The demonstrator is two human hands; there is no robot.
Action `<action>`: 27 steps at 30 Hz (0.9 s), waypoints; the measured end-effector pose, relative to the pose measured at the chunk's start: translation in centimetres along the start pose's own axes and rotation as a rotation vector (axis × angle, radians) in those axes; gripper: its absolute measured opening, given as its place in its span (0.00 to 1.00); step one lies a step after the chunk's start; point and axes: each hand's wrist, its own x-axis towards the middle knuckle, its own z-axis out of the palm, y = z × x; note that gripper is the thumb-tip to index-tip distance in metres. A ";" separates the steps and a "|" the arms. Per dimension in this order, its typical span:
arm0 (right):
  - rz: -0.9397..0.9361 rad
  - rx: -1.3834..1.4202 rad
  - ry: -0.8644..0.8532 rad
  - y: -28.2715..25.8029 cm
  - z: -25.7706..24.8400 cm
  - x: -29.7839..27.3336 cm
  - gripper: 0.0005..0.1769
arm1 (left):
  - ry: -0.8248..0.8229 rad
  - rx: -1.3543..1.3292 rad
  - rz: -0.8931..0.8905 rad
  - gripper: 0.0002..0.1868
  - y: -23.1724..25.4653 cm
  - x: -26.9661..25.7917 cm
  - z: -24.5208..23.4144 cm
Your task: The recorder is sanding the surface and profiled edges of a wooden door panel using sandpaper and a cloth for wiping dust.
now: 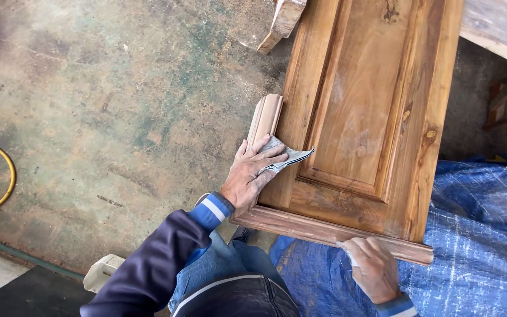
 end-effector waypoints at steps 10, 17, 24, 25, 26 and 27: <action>-0.202 0.157 -0.042 -19.6 2.4 16.6 0.05 | -0.017 -0.051 -0.040 0.24 -0.7 0.0 0.0; -0.152 0.032 0.053 -4.8 0.0 4.8 0.09 | -0.005 0.022 0.028 0.24 -0.7 -0.1 0.0; -0.025 -0.008 0.094 -5.6 2.9 4.0 0.07 | 0.017 -0.022 -0.004 0.24 -0.7 -0.2 0.0; -0.121 -0.008 0.140 -8.3 3.5 6.5 0.07 | 0.020 -0.057 -0.012 0.24 -0.7 -0.1 0.0; -0.116 -0.004 0.145 -11.4 3.2 9.2 0.07 | 0.014 -0.052 -0.011 0.24 -0.6 0.0 0.0; -0.167 0.072 0.116 -14.4 2.8 11.8 0.08 | 0.020 -0.094 -0.041 0.25 -0.5 0.0 0.0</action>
